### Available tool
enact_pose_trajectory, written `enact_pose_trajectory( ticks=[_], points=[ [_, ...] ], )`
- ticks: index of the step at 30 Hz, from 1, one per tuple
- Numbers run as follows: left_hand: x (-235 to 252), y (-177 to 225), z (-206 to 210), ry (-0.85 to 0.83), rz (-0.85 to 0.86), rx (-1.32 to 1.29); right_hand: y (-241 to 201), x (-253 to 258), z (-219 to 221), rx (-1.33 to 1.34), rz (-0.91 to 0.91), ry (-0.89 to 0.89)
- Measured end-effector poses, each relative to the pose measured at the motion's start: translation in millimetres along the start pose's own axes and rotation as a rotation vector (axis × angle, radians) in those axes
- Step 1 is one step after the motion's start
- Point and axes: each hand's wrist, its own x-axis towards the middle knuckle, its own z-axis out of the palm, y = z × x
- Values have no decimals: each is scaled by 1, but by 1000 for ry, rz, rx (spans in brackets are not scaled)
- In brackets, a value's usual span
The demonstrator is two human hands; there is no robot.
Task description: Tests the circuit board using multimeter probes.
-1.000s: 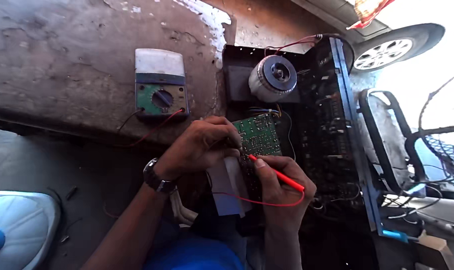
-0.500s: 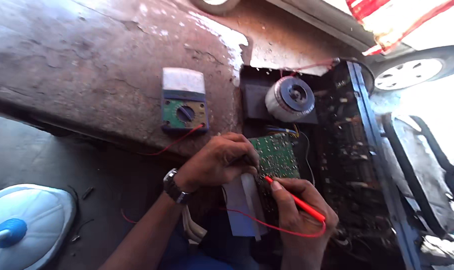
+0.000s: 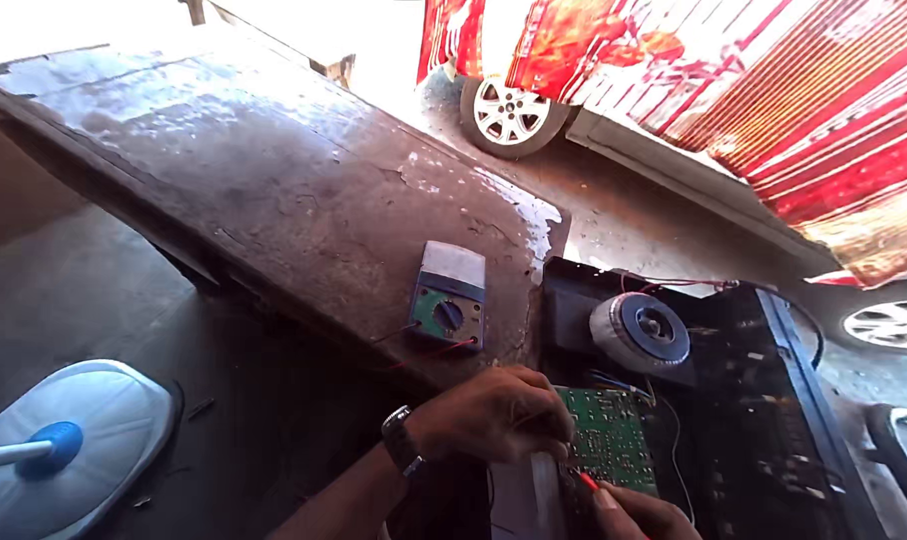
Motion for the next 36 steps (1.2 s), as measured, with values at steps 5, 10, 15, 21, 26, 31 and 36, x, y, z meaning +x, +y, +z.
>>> enact_pose_trajectory(
  ticks=[5,10,15,21,26,31,36],
  points=[
    [0,1,0,-4,-4,-8,1,-2,0,4,4,16],
    [0,1,0,-3,-3,-5,-1,-2,0,2,5,5],
    [0,0,1,3,-2,7,0,-2,0,-1,-7,1],
    [0,1,0,-4,-5,12,1,-3,0,5,-7,5],
    [0,1,1,1,7,13,2,-4,-1,6,-14,1],
    [0,0,1,-5,12,12,1,-5,-2,19,9,15],
    [0,3,-2,-16,-37,9,-2,-5,-1,-66,5,7]
  ],
)
